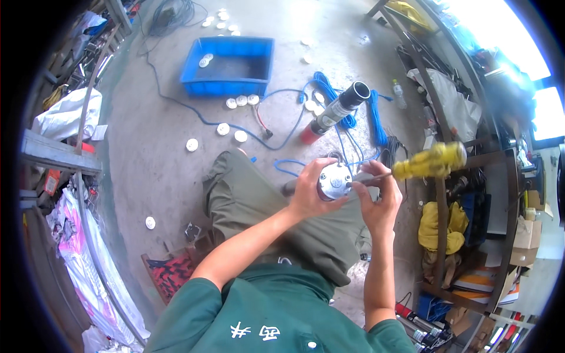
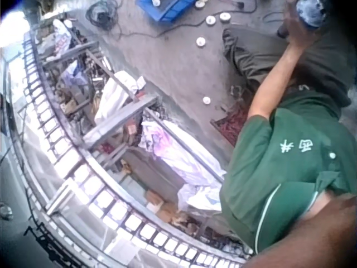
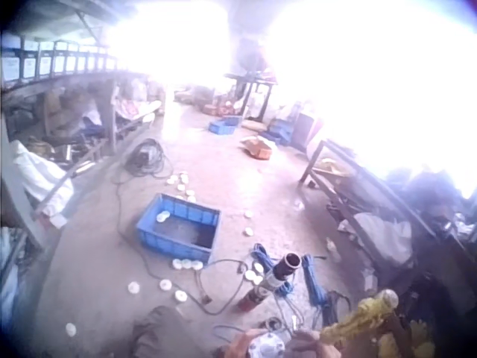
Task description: The person assembles components of submersible water pumps, using a screwdriver to secure a base plate, handling electrical cables, and applying labels to the pump bodies while working on the floor of a warehouse.
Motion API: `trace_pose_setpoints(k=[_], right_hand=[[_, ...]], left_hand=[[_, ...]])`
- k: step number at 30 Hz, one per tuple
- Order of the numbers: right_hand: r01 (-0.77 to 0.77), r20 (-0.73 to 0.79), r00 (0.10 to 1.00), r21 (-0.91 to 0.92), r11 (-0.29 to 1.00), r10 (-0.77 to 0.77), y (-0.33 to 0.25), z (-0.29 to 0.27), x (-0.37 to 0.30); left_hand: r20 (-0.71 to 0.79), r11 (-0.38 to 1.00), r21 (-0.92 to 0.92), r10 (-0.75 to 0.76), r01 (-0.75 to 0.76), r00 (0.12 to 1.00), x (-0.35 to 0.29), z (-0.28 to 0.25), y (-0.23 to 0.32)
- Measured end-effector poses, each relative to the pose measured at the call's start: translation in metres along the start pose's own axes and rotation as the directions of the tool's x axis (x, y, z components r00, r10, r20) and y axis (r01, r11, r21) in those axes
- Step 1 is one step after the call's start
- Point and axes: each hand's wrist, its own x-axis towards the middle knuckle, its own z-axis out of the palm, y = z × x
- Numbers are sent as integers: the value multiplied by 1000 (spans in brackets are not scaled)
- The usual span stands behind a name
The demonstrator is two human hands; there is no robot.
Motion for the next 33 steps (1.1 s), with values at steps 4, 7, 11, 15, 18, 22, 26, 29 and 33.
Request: trace_pose_setpoints(k=[4,7,11,15,18,22,26,29,33], right_hand=[[81,65,995,-65,995,-77,5,-2,1],[107,-2,994,-189,976,-110,15,2,-3],[-18,-83,996,156,988,31,-3,-2,1],[-132,98,990,369,920,102,-18,10,16],[-139,171,982,357,924,82,-8,15,11],[-146,218,974,401,905,60,0,23,12],[-76,286,958,331,940,-23,2,22,22],[-3,316,948,150,989,-45,-10,21,25],[266,297,933,-197,944,-201,-27,20,36]], left_hand=[[-10,1000,-4,-10,10,1000,0,-2,-3],[-29,1000,12,-8,8,1000,-1,2,-7],[-33,999,19,36,-35,999,-1,0,-7],[-19,998,55,26,-24,999,-4,-5,-9],[-22,999,22,28,-28,999,-5,0,-10],[-20,999,11,33,-33,999,-5,0,-10],[28,999,29,19,-20,999,2,-7,-9],[4,998,-57,-33,33,999,11,-27,11],[-99,1000,-8,-3,2,995,22,-40,33]])
